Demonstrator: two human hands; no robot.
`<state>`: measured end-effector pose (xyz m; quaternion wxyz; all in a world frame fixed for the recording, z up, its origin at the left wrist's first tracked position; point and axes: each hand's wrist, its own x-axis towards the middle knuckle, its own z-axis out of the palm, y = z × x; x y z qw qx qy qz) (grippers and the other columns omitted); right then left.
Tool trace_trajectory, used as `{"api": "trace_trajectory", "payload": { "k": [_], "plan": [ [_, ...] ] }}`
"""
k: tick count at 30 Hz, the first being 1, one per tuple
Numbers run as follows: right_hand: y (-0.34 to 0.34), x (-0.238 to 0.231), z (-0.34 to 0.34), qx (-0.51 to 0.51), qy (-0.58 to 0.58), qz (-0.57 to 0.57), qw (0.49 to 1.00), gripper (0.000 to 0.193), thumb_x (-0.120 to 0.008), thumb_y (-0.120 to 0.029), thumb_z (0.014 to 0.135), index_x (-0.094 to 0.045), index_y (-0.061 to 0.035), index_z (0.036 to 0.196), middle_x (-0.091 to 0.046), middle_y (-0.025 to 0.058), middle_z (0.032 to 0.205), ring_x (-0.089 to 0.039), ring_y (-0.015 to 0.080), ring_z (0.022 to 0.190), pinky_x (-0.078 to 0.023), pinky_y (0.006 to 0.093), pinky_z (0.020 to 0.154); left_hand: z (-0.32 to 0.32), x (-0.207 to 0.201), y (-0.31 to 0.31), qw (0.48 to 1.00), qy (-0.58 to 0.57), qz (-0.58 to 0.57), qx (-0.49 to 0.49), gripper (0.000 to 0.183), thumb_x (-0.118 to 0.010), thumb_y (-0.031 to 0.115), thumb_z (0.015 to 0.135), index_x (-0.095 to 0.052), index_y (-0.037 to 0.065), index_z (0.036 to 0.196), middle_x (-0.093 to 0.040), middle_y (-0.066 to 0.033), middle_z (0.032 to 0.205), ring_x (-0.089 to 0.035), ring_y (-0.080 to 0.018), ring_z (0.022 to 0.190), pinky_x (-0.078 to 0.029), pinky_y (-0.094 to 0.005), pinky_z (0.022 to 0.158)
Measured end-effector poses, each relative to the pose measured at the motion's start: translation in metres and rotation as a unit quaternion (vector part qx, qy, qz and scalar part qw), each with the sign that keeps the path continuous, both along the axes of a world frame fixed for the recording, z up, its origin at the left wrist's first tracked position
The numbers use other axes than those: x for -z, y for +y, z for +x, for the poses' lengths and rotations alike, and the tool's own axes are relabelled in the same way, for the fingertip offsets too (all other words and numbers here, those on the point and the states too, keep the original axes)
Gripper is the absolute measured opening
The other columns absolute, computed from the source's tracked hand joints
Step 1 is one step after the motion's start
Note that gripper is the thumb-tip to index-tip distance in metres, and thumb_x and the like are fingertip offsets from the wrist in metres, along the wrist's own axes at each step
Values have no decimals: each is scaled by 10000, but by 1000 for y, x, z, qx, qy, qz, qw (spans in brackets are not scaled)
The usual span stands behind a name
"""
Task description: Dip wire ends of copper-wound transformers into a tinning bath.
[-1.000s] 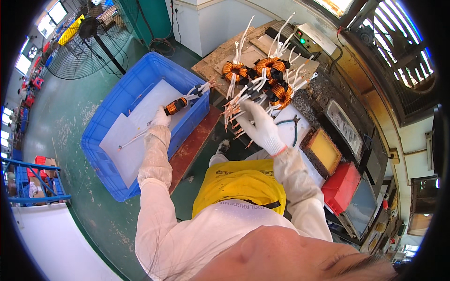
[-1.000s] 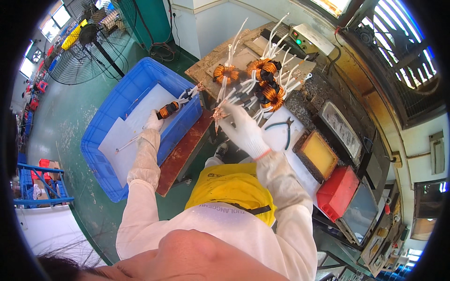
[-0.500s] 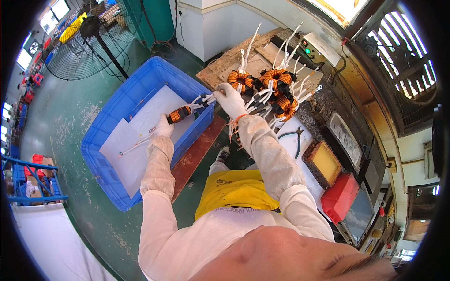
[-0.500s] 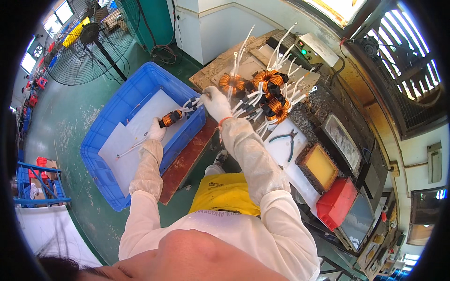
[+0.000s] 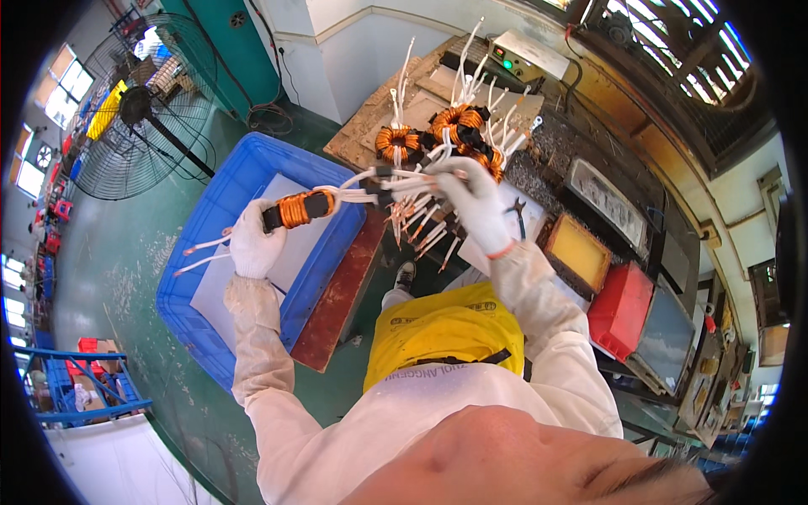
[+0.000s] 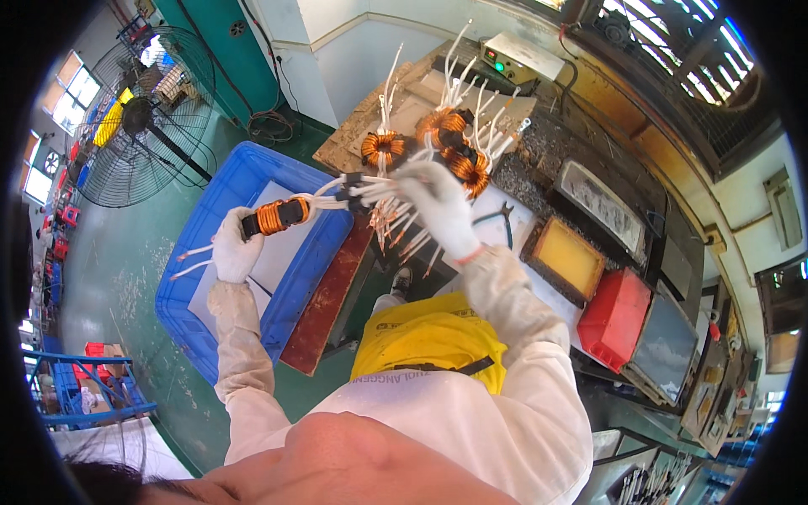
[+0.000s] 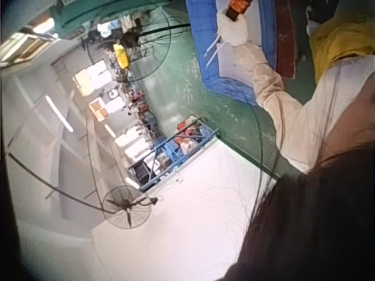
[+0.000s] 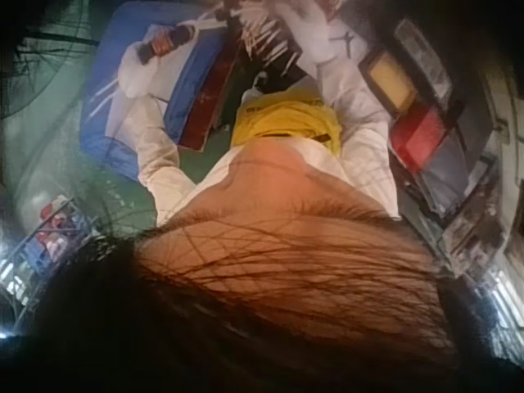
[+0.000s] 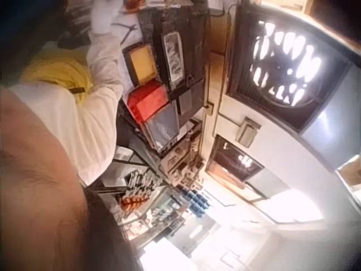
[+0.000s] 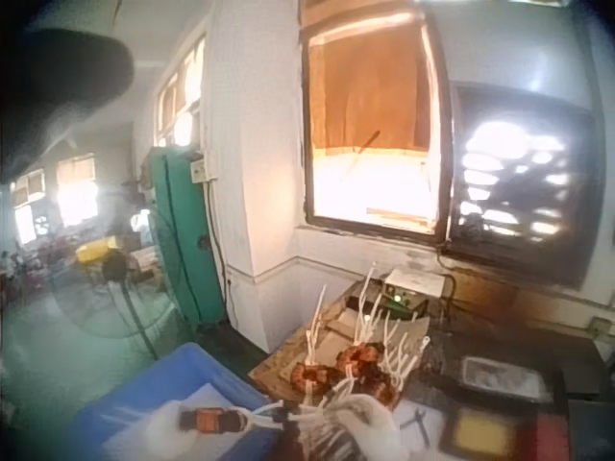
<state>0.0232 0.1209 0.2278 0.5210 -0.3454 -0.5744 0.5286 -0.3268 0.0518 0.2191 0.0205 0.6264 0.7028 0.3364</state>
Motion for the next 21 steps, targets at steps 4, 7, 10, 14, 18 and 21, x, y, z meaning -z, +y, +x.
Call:
{"api": "trace_trajectory", "payload": {
  "k": [4, 7, 10, 14, 18, 21],
  "plan": [
    [-62, 10, 85, 77, 21, -44, 996, 165, -515, -43, 960, -556, 24, 1105, -649, 135, 1074, -644, 175, 959, -554, 293, 835, 72, -50, -24, 989, -53, -48, 133, 295, -708, 101, 687, -648, 62, 973, -656, -119, 785, -661, -253, 689, -530, -339, 640],
    [-115, 19, 150, 153, -6, -86, 985, 165, -515, -48, 966, -551, 22, 1112, -646, 128, 1057, -642, 177, 948, -539, 286, 821, 120, -56, -38, 953, -92, -152, 247, 312, -733, 121, 662, -653, 59, 957, -628, -100, 696, -630, -211, 599, -512, -317, 583],
    [-174, 28, 206, 226, 8, -164, 960, 166, -531, -59, 965, -564, -1, 1118, -646, 107, 1038, -631, 148, 893, -526, 262, 799, 171, -11, -45, 907, -173, -171, 343, 315, -716, 75, 651, -634, 20, 951, -560, -26, 634, -507, -81, 544, -432, -254, 518],
    [-253, 66, 259, 314, 5, -227, 922, 163, -549, -107, 972, -571, -34, 1115, -630, 54, 991, -621, 113, 822, -552, 258, 724, 247, 39, -56, 879, -91, -181, 431, 297, -721, 166, 700, -634, 70, 967, -639, -110, 737, -649, -260, 654, -509, -364, 596],
    [-316, 126, 284, 380, 56, -290, 877, 166, -552, -122, 971, -557, -38, 1115, -621, 65, 989, -636, 143, 829, -584, 310, 719, 302, 72, -58, 839, -2, -232, 491, 280, -691, 214, 742, -612, 100, 985, -673, -127, 883, -660, -345, 819, -529, -420, 715],
    [-338, 153, 287, 395, 47, -338, 853, 240, -591, -169, 945, -566, -36, 1144, -622, 106, 1037, -644, 209, 891, -572, 355, 774, 327, 87, -56, 803, 84, -247, 536, 305, -681, 216, 752, -600, 102, 1023, -668, -124, 918, -664, -327, 846, -530, -417, 746]
  ]
}}
